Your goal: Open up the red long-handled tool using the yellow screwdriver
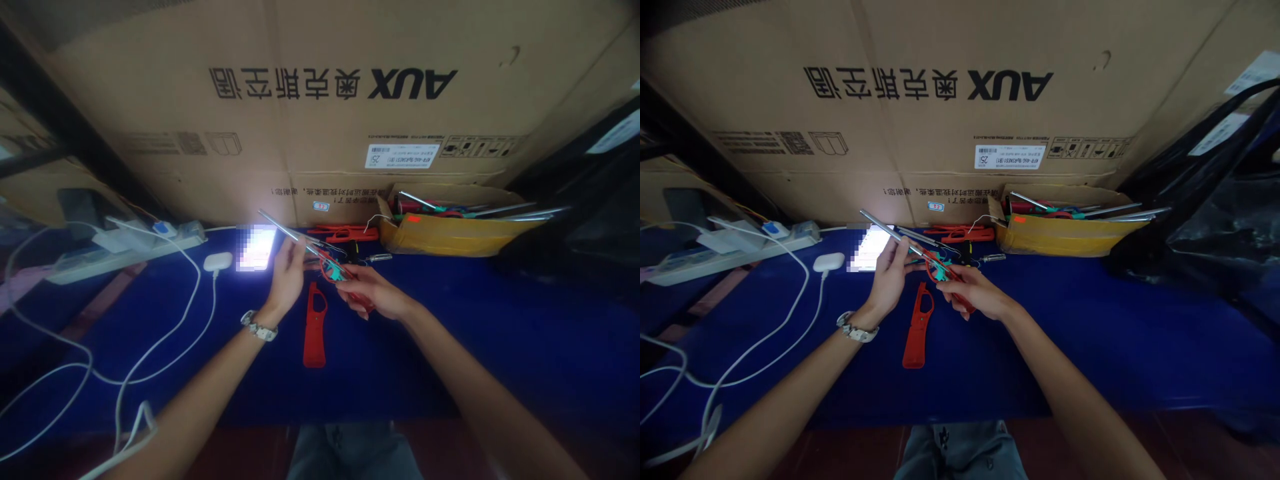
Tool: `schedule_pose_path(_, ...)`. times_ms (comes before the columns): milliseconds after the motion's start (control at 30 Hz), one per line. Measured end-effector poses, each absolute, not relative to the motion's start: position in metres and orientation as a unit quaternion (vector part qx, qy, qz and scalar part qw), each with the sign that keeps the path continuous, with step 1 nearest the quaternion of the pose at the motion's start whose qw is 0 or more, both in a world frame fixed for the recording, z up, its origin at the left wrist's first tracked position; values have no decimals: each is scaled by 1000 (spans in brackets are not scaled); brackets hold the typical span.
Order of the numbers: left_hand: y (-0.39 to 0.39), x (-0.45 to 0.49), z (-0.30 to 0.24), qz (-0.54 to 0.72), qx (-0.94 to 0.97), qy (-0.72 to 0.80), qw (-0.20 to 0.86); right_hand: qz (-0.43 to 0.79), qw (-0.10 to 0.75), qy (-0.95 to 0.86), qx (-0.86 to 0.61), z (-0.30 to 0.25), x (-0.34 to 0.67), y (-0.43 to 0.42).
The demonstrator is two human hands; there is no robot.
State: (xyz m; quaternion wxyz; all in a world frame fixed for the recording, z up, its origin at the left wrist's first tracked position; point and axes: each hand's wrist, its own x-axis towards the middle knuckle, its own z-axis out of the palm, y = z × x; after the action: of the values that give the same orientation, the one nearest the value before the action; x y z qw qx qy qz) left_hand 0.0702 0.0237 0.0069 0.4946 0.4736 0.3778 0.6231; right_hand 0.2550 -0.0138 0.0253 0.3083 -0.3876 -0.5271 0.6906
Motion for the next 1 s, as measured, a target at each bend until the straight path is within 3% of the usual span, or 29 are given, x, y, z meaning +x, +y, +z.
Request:
schedule_pose_path(400, 19, 65, 15, 619, 590, 426, 296, 730, 336, -479, -352, 16, 255, -9)
schedule_pose_path(567, 18, 63, 10, 561, 621, 455, 304, 717, 348, -475, -372, 14, 253, -8)
schedule_pose_path(867, 16, 67, 14, 531, 600, 430, 416, 703, 355, -487, -377, 16, 252, -10)
schedule_pose_path(1000, 14, 65, 16, 515, 618, 446, 392, 705, 356, -489, -371, 13, 252, -9)
